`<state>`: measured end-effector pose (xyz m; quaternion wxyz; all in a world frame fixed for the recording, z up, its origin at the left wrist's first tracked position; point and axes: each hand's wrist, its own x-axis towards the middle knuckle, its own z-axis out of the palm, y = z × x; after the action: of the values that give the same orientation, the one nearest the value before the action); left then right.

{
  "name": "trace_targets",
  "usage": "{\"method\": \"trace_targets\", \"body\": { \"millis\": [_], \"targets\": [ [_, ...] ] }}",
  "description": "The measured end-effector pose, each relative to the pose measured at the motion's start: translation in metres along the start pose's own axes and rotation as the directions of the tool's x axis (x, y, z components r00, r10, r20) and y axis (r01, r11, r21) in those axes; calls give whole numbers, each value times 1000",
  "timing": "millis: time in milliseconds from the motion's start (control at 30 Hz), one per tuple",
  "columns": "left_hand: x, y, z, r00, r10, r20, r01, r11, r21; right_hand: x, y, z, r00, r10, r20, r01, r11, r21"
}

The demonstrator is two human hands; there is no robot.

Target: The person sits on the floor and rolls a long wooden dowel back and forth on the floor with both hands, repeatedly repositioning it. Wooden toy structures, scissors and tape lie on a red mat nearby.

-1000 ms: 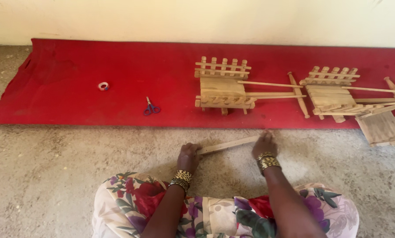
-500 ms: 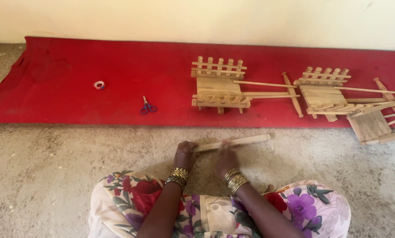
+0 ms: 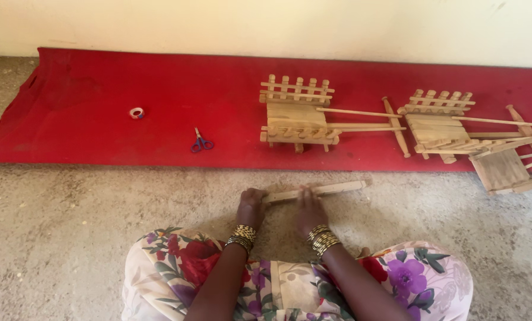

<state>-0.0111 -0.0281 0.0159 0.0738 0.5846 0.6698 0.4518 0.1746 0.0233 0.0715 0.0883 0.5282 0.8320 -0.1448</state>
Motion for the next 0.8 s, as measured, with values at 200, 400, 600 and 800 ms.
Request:
{"method": "trace_targets", "body": {
  "millis": [200,400,600,800],
  "targets": [
    [8,9,2,994,65,-87,-53,989,139,10,9,21,963,-169,-211,154,985,-82],
    [-2,3,1,997,74,7,-74,996,54,3,-10,39,928,-358,-105,329,918,-221],
    [-1,2,1,991,-133,18,133,991,23,-8,-12,26,989,-137,-59,118,960,-254],
    [-3,-6,1,992,-127,-18,125,990,-69,3,15,8,979,199,40,-191,969,-157]
  ]
}}
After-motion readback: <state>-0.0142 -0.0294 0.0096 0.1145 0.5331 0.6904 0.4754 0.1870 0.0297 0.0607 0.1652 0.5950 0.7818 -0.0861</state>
